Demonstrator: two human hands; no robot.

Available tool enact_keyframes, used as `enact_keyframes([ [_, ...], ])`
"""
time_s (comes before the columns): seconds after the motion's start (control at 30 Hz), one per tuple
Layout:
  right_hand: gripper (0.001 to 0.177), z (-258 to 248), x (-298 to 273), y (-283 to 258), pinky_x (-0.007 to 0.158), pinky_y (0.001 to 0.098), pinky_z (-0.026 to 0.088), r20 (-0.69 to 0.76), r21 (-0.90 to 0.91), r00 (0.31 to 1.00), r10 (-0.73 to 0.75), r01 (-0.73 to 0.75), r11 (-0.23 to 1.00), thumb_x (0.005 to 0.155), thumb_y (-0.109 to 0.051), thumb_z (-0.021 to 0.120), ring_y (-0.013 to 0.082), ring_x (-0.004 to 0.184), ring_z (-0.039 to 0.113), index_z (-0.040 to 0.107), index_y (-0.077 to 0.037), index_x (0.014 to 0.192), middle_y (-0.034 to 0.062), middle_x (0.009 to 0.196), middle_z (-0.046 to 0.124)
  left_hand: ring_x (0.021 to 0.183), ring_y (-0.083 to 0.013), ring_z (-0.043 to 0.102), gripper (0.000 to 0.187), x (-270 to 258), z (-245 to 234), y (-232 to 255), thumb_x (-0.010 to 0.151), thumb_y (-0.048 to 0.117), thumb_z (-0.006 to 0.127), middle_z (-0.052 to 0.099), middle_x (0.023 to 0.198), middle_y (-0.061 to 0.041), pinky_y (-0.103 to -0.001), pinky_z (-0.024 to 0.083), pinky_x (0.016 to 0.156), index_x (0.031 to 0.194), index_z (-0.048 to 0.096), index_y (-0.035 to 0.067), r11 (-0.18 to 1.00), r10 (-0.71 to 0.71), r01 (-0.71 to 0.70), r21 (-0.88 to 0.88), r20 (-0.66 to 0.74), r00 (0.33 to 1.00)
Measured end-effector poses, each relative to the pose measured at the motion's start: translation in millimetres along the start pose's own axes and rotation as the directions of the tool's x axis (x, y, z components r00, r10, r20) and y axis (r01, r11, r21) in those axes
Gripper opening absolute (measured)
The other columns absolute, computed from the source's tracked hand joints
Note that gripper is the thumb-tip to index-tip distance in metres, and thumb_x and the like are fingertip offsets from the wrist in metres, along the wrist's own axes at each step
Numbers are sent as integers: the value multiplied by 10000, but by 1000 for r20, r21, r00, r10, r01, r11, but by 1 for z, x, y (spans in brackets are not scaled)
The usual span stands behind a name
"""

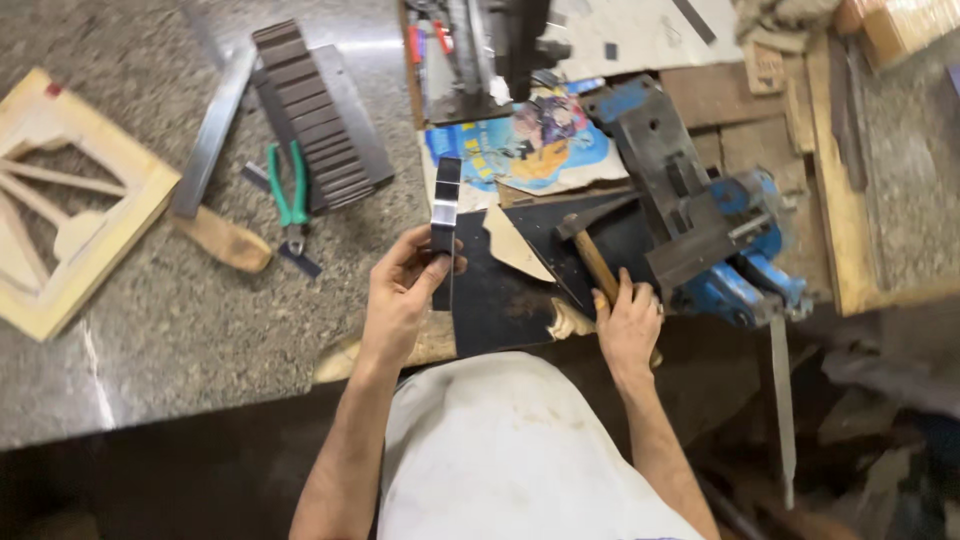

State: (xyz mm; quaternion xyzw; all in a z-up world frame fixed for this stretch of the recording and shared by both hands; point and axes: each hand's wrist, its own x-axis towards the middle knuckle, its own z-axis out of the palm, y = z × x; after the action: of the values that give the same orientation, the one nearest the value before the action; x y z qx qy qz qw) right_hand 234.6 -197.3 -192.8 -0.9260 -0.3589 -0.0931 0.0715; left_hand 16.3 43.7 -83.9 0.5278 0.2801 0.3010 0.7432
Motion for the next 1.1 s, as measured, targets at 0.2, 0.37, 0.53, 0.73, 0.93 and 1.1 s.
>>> enact_keyframes([
  [0.2, 453, -18, 4, 6, 754, 439, 548, -78, 488, 985, 153, -96, 868, 933, -331, 773, 332, 899, 677, 646, -105, 1304, 146, 1057, 696, 1003, -149, 702, 326, 20, 38, 13, 960, -56, 624, 721, 1097, -68, -295, 556, 949, 1284, 632, -22, 999, -45, 47, -9, 106, 993],
  [0.37, 493, -76, -37, 39, 497, 299, 477, 425, 873, 884, 195, -457, 171, 925, -237, 753, 115, 573, 570, 568, -17, 1324, 69, 754, 637, 984, -148, 701, 213, 27, 71, 15, 1006, -73, 617, 722, 1084, -78, -291, 575, 939, 1213, 649, -38, 1000, 20, -24, 16, 192, 981],
  [0.53, 472, -115, -93, 62, 425, 249, 439, 430, 819, 759, 488, -556, 143, 911, -138, 763, 69, 485, 542, 578, -14, 1328, 39, 682, 629, 958, -124, 723, 175, 17, 149, -38, 953, -25, 669, 767, 1061, -75, -247, 578, 856, 1126, 695, -39, 943, -304, 198, 267, 452, 839],
  [0.73, 381, -126, -153, 106, 426, 245, 445, 341, 844, 543, 767, -536, 5, 1009, -94, 617, 68, 505, 544, 525, -9, 1369, 13, 778, 613, 836, -80, 618, 259, -24, 285, -158, 946, 67, 752, 752, 1023, -64, -217, 513, 711, 1195, 746, -2, 907, -387, 77, 414, 746, 543],
  [0.93, 470, -117, -184, 130, 522, 281, 495, 287, 699, 401, 870, -709, 97, 1075, -150, 556, 126, 606, 601, 455, -73, 1527, 107, 857, 624, 802, -79, 726, 192, -29, 357, -230, 964, 120, 747, 801, 934, -81, -227, 557, 718, 1119, 762, 8, 857, -360, -70, 510, 691, 627],
  [1.1, 590, -108, -184, 134, 907, 380, 583, -23, 467, 657, 753, -660, 589, 1044, -151, 672, 378, 1102, 708, 447, -87, 1587, 234, 1278, 680, 877, -72, 740, 209, -31, 351, -239, 993, 151, 711, 797, 933, -82, -223, 583, 758, 1135, 727, -2, 874, -416, 59, 482, 682, 601],
])
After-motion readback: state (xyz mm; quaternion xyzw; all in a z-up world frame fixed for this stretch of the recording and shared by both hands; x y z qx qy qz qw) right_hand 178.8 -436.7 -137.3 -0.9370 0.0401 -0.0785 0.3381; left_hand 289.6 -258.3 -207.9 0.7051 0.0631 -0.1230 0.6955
